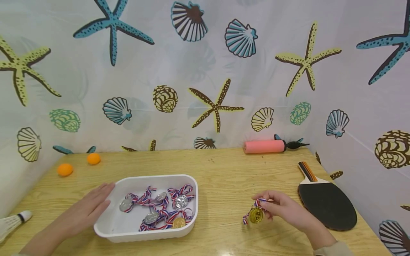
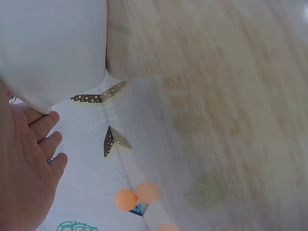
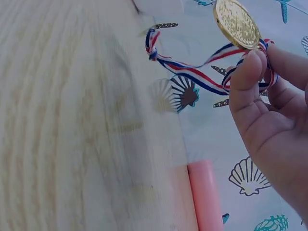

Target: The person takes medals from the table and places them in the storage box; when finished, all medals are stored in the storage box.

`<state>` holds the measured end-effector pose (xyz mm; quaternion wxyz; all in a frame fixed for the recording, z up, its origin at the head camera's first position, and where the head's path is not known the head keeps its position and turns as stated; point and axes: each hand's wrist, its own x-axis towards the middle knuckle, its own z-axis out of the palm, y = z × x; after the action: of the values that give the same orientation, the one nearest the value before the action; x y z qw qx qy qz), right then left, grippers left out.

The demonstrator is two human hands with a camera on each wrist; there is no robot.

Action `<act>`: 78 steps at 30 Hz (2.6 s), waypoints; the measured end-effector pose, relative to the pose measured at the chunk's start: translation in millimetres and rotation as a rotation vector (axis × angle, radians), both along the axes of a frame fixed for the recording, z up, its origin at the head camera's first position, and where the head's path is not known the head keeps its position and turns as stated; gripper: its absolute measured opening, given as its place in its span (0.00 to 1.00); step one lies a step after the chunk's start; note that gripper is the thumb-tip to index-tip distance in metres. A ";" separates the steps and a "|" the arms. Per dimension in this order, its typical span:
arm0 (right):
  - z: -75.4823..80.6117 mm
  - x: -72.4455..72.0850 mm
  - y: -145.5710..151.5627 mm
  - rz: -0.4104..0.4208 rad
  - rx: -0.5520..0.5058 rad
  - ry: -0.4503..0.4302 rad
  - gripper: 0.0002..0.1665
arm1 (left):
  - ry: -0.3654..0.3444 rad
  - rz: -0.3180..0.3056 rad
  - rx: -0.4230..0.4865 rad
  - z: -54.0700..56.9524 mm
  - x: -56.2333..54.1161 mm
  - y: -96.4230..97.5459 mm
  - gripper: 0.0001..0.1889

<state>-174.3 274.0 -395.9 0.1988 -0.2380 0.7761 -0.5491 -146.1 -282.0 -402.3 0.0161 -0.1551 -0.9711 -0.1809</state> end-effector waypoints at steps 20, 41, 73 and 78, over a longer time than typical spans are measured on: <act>26.3 -8.1 -39.7 -0.281 0.100 0.031 0.17 | -0.014 0.009 0.003 -0.2 0.0 2.2 0.30; 68.7 -27.8 -88.7 -0.258 -0.010 0.085 0.15 | -0.020 0.011 -0.002 1.7 0.8 1.0 0.30; 54.1 -18.4 -249.5 0.129 -0.198 -0.173 0.11 | 0.027 -0.005 -0.001 -0.7 0.9 -1.8 0.29; 44.7 -11.7 -274.4 0.122 -0.211 -0.193 0.08 | 0.042 -0.025 0.007 -1.3 0.8 -0.9 0.29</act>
<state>-185.9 -0.4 -351.2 0.2792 -0.2504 0.6756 -0.6348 -145.3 -282.9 -403.6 0.0348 -0.1708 -0.9679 -0.1813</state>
